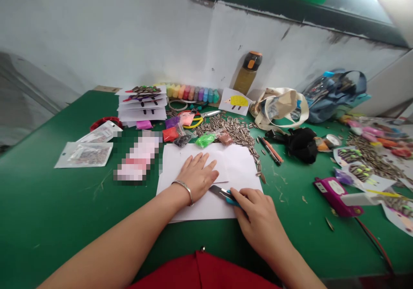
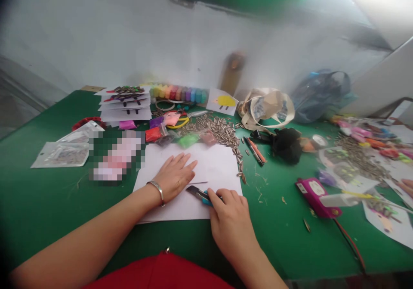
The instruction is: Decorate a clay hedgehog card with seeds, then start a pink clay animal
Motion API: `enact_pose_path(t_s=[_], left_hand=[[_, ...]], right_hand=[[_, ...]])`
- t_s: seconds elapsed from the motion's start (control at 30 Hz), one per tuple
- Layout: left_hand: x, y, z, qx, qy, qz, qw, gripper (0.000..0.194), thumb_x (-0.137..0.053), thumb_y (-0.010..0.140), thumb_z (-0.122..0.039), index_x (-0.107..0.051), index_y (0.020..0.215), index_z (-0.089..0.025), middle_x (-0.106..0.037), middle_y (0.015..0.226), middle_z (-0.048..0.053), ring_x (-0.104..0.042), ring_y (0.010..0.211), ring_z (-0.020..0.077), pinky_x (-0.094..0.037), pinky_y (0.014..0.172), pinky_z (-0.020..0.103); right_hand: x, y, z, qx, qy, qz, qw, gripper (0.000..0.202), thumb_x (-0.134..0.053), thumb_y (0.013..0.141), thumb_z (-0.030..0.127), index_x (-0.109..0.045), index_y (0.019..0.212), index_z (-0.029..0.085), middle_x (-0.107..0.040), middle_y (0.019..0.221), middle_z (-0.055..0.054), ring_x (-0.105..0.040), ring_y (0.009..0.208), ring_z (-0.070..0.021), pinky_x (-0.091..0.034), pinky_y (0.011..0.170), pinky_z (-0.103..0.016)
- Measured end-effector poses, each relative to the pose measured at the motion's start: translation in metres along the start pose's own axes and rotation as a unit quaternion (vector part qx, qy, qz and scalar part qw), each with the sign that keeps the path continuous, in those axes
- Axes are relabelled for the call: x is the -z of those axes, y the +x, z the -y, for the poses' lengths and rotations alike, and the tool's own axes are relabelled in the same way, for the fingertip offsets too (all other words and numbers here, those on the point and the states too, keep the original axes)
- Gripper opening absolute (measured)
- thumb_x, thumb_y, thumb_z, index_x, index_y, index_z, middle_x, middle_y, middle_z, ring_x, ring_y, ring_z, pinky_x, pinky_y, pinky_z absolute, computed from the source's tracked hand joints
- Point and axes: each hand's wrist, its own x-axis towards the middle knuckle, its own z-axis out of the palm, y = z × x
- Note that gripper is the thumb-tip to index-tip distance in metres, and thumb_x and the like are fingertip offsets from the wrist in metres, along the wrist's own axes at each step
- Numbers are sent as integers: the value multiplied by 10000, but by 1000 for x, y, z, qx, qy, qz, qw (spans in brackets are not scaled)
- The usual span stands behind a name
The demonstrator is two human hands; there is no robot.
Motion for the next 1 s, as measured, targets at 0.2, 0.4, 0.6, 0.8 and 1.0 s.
enact_pose_path(t_s=[0.2,0.4,0.6,0.8,1.0], left_hand=[[-4,0,4,-15,14,-8,1000,633,-392,866,-583,-366,1412,-264,-240,1529,89,-151,1410,296,-111,1131,495],[-6,0,6,-21,19,-7,1000,652,-442,848,-575,-354,1415,-264,-219,1535,92,-136,1413,302,-108,1131,503],[-2,-1,4,-21,14,-1,1000,604,-415,876,-531,-370,1407,-246,-234,1529,105,-150,1409,307,-117,1127,511],[-2,-1,4,-21,7,-8,1000,585,-400,888,-525,-376,1404,-251,-243,1527,94,-152,1410,300,-111,1132,498],[-3,-1,5,-16,10,-5,1000,550,-318,920,-515,-376,1406,-262,-250,1526,89,-156,1410,288,-123,1128,500]], right_hand=[[5,-8,-21,-23,-42,-23,999,352,-489,868,223,-592,1203,249,-625,1020,-81,-558,914,-221,-377,752,-353],[5,-6,-40,-45,-66,-51,996,355,-488,855,232,-610,1188,231,-635,1028,-92,-566,927,-234,-391,745,-358],[4,-3,-47,-61,-68,-52,995,348,-486,858,241,-612,1181,225,-632,1040,-98,-562,939,-245,-396,752,-373],[4,0,-44,-50,-57,-53,996,357,-485,857,234,-610,1191,221,-633,1030,-100,-561,933,-241,-403,760,-369],[3,2,-41,-51,-58,-48,996,361,-497,858,241,-604,1202,220,-628,1043,-95,-552,944,-241,-396,769,-373]])
